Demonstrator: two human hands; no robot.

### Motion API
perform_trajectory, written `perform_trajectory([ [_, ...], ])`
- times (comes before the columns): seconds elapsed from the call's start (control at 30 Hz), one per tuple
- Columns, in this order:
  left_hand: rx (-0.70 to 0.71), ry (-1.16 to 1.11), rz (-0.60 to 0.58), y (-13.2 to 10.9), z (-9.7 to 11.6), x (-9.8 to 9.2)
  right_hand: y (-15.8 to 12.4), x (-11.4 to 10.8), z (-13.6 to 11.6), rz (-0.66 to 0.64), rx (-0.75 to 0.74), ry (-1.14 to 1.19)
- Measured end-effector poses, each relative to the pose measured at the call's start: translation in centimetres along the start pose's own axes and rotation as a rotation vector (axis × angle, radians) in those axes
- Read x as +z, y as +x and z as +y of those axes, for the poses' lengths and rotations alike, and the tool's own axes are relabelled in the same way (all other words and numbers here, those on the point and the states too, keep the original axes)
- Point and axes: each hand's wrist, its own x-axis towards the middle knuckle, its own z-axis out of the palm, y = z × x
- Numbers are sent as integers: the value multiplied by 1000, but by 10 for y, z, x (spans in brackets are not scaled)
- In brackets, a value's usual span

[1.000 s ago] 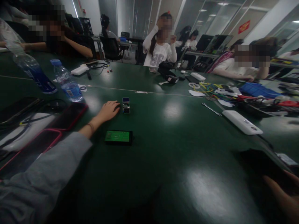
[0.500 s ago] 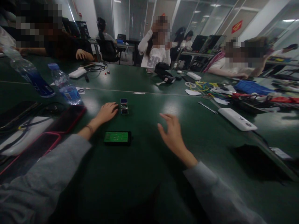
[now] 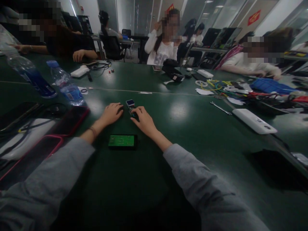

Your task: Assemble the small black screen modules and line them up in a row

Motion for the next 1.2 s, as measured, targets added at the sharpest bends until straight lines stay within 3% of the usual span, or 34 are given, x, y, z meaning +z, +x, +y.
perform_trajectory([
  [0.13, -3, 1, -4, -1, 1, -1, 1, 1, 1, 58, 48, 104],
  [0.27, -11, 0, -13, 0, 0, -1, 5, 4, 9, 169, 212, 244],
  [0.47, 5, -6, -16, 0, -2, 0, 8, 5, 23, 158, 394, 297],
  [0.9, 4, -8, -17, 0, -1, -1, 4, -1, 15, 120, 350, 138],
  [1.07, 5, -9, -18, 0, -1, -2, 5, 0, 19, 156, 371, 210],
  [1.2, 1, -7, -13, 0, -1, -1, 6, 5, 26, 245, 477, 371],
])
